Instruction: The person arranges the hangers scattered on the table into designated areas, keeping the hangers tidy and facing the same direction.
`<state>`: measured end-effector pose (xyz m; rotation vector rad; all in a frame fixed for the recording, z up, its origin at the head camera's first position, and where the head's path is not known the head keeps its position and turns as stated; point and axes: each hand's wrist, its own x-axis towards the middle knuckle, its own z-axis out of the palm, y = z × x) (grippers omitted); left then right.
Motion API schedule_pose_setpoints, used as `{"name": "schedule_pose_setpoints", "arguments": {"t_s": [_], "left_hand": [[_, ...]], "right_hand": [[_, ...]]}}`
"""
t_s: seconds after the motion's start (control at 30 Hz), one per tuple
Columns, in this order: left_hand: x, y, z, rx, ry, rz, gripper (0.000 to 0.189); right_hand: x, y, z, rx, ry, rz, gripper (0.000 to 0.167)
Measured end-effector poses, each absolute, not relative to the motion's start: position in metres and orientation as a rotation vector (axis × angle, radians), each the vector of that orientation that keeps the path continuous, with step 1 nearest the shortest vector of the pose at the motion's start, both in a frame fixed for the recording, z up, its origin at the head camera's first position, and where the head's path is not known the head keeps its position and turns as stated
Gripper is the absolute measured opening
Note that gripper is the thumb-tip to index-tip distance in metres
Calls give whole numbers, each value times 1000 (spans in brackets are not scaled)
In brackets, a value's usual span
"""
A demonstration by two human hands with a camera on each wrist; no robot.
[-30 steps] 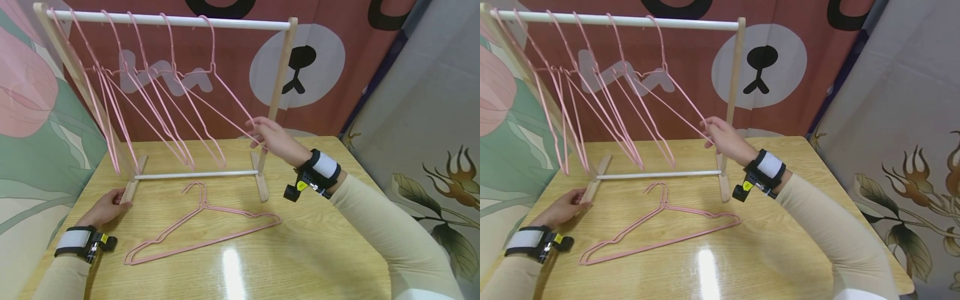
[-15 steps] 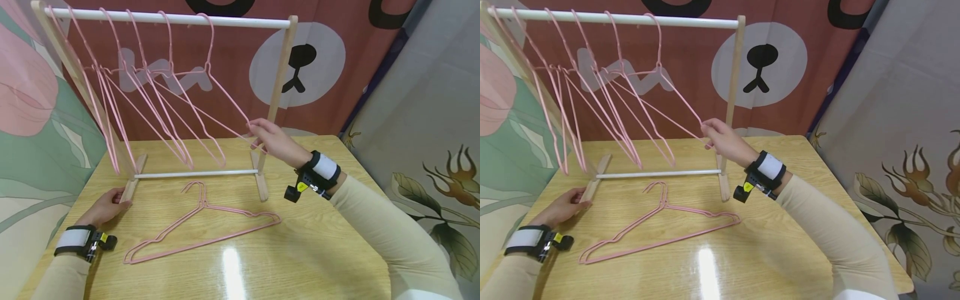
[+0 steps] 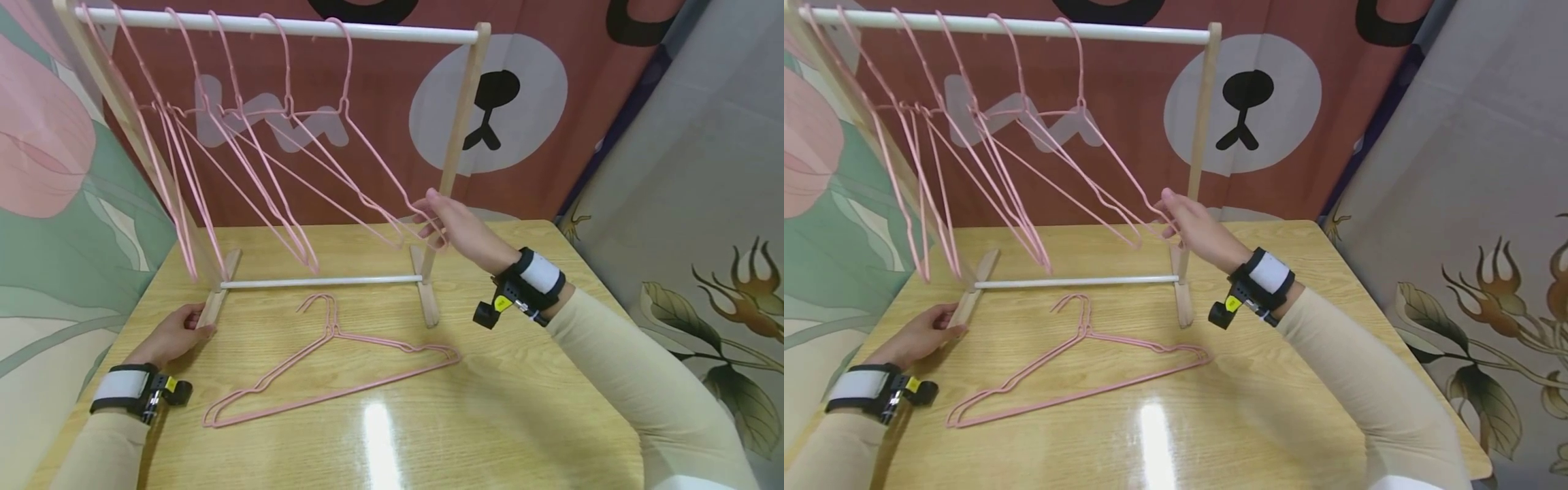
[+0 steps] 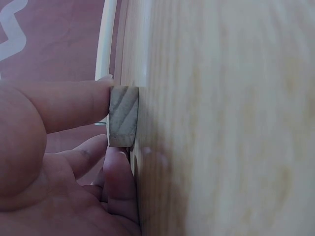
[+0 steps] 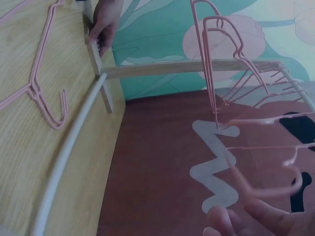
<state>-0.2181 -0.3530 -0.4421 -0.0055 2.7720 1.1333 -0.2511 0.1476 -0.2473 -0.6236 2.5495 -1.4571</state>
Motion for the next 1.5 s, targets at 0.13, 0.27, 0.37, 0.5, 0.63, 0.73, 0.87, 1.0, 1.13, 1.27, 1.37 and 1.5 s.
{"name": "schedule_pose_setpoints", "arguments": {"t_s": [0.13,0.27,0.37,0.5,0.63,0.73,0.87,1.0,1.13,1.27,1.37,1.5], "left_hand": [[-218,-352,-441,0,2777,1132,61],[-219,-351,-440,7,2782,1134,59],[-219,-351,-439,8,2785,1131,58],[-220,-351,-437,8,2792,1122,59],[-220,-350,-436,18,2795,1134,59],[-220,-350,-435,22,2793,1149,59],[-219,-350,-436,19,2799,1142,58],[-219,-351,-437,20,2803,1135,58],[-218,-351,-437,17,2795,1143,60],[-216,-350,-438,16,2787,1153,61],[-215,-350,-439,20,2787,1161,61],[-216,-350,-439,20,2790,1167,61]], "right_hand": [[-254,156,-254,-615,2569,-1478,68],[-257,164,-266,-581,2579,-1526,69],[-260,169,-277,-541,2611,-1521,65],[-262,170,-293,-518,2656,-1449,45],[-261,171,-312,-610,2722,-1303,20],[-259,173,-325,-712,2752,-1181,8],[-255,175,-341,-820,2719,-1076,5],[-252,178,-357,-902,2686,-972,7],[-250,179,-372,-1009,2656,-817,10],[-247,178,-388,-1105,2634,-646,12],[-243,175,-397,-1115,2635,-548,14],[-235,170,-400,-1109,2645,-477,18]]}}
